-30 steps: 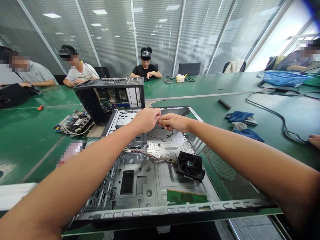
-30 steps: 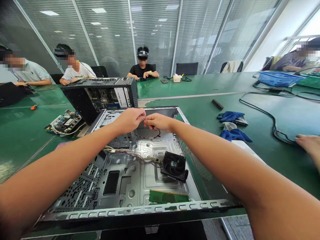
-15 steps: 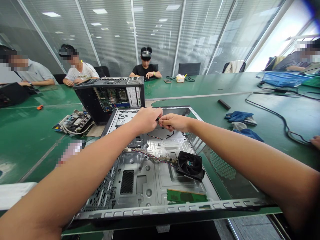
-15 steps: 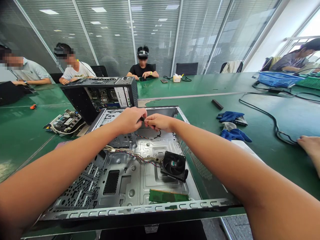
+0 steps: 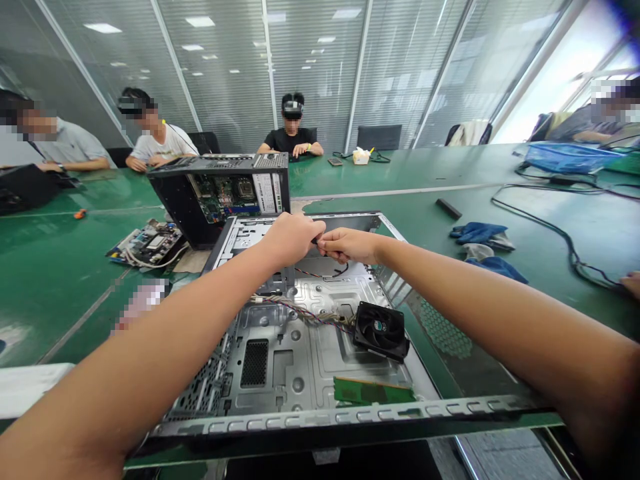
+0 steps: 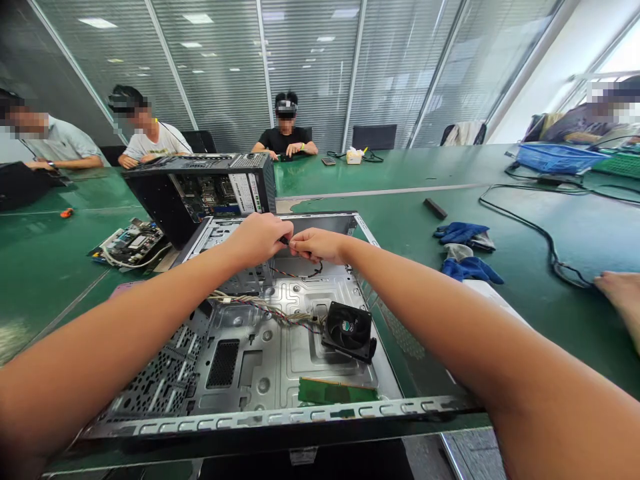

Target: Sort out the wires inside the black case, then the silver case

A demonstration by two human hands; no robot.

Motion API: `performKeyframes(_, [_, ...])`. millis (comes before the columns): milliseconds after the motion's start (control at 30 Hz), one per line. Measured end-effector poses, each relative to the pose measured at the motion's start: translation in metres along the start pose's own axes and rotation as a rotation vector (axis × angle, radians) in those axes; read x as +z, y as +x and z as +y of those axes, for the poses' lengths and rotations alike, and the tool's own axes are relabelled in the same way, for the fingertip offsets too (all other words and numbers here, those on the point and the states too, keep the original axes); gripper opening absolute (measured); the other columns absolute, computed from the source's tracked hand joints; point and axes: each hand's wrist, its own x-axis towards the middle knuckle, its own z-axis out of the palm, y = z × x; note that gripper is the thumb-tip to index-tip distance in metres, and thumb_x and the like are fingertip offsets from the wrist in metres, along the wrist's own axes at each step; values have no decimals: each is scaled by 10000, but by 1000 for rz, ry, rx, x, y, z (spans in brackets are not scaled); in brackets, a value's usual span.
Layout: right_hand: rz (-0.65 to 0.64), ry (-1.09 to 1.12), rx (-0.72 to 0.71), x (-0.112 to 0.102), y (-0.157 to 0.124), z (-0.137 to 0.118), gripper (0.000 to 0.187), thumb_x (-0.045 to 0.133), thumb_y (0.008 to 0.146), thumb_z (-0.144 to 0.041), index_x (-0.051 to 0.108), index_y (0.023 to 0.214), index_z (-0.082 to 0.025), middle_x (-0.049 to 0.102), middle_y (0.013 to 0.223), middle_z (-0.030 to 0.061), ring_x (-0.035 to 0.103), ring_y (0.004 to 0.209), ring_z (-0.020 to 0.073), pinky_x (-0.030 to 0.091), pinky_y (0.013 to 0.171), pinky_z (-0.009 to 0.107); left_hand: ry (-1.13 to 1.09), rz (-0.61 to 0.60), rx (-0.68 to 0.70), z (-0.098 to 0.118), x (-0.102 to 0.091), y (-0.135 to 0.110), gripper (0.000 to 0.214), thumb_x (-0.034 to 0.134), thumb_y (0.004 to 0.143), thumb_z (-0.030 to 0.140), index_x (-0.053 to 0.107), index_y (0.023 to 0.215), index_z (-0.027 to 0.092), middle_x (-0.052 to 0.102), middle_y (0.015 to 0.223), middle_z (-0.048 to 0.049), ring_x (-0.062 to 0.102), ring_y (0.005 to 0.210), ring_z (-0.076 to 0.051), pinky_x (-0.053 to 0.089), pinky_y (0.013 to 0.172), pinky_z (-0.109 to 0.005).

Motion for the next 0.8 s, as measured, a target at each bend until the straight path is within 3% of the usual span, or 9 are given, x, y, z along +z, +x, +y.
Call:
performKeyframes(333, [53, -106, 6, 1, 0, -2, 229, 536, 934, -276, 582, 738, -167, 390, 558, -52, 307, 481, 79, 271, 476, 223, 14, -26, -15, 1, -1, 1, 130, 585, 863, 255, 661, 955, 204, 735, 950, -77, 645, 941, -240, 399, 738, -332])
performKeyframes(800, [3, -149, 29, 0, 2, 1, 203, 503, 934, -201, 593, 756, -163, 408, 554, -49, 317, 469, 80, 267, 466, 231, -29, -88, 0, 1, -2, 1, 131, 614, 825, 242, 666, 943, 218, 748, 934, -52, 668, 883, -215, 379, 669, -312])
